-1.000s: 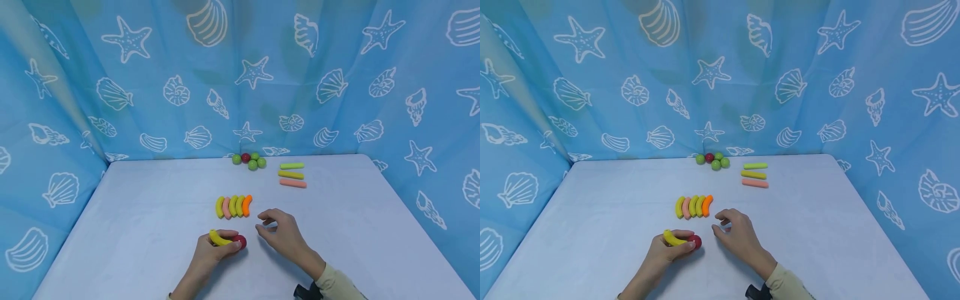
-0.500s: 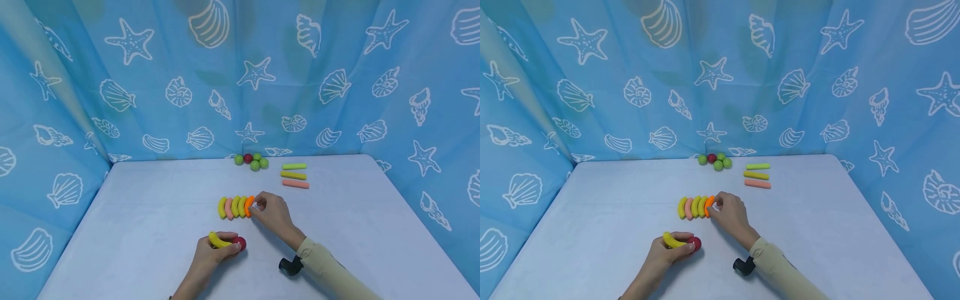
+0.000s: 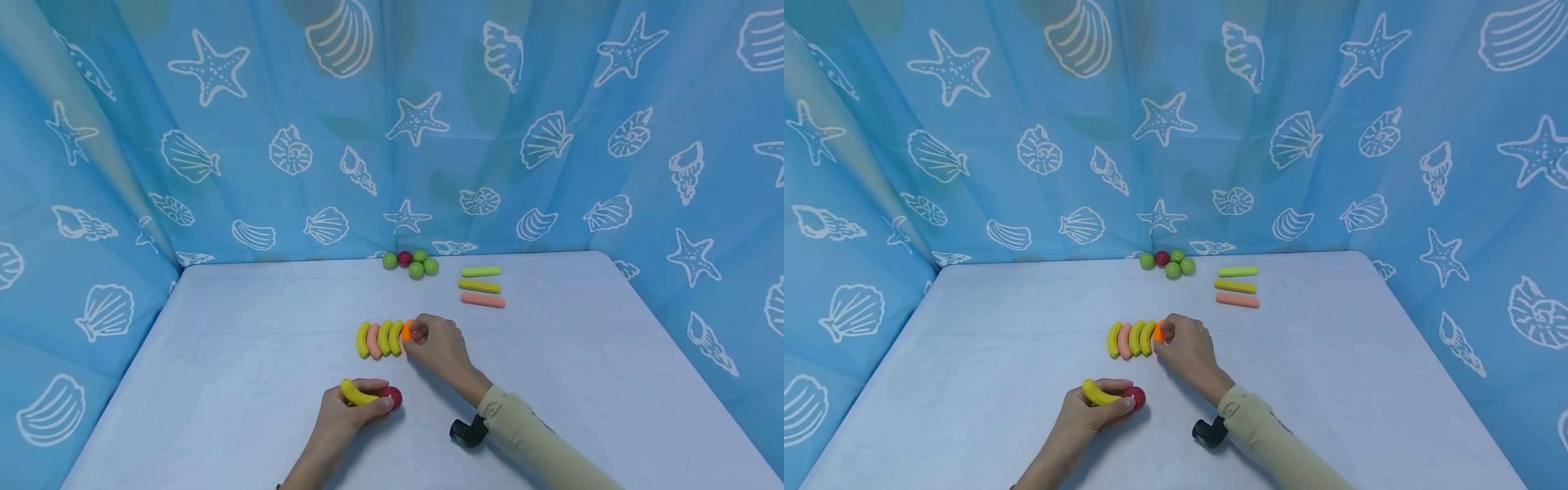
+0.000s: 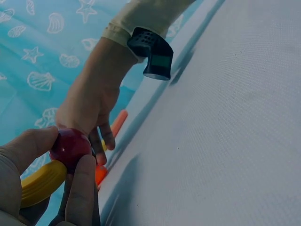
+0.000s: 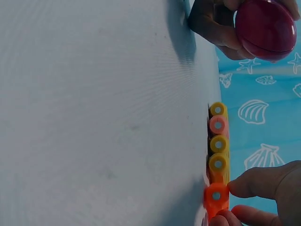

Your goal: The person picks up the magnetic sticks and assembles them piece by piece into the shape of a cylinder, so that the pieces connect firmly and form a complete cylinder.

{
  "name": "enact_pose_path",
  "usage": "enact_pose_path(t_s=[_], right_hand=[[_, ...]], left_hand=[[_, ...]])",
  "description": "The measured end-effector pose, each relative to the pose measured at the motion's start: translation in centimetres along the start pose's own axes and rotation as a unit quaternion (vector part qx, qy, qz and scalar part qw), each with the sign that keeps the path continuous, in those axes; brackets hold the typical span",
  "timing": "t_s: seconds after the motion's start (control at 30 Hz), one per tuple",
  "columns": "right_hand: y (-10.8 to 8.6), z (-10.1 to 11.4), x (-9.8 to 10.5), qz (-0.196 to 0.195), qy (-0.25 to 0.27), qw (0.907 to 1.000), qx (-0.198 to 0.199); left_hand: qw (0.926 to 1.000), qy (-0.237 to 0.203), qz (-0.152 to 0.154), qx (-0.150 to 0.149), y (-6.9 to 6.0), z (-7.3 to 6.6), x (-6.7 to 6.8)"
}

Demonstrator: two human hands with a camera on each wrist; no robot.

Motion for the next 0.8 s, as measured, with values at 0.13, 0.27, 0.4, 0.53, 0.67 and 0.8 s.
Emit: enact_pose_path(t_s=[0.13,0.27,0.4,0.53,0.67,0.8], right_hand=[[-0.1,0.0,0.2,0.004,-0.003,1.0,0.004],[-0.4,0.0,0.5,0.015,-0.016,0.9998,0.005],[-0.8,-0.2,0.9,0.028,-0.032,0.9991,-0.002],[-1.4,-0.2,1.4,0.045,-0.054,0.9975,-0.005],[-2.0,-0.3,2.1,0.058,-0.079,0.9951,-0.004],[-2.6,-0.5,2.6,0.063,-0.098,0.9931,0.001]], left_hand=[[1.0,0.003,0.003,0.001,0.0,0.0,0.0],[1.0,0.006,0.004,0.002,0.0,0.0,-0.1],[0.9999,0.014,0.0,-0.001,-0.1,0.1,-0.1],[0.9998,0.018,0.0,-0.004,-0.1,0.1,-0.1],[0.9998,0.022,0.0,-0.003,-0.2,0.0,-0.1],[0.9997,0.025,-0.003,0.0,-0.2,0.0,-0.1]])
Point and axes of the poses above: each hand's wrist, its own y-axis towards the middle knuckle, its own x-axis out of the back of the hand, z = x × y, the point moved 3 cm from there along y, towards the middle knuckle, and after that the axes turned 4 degrees about x, right-handed, at the moved point
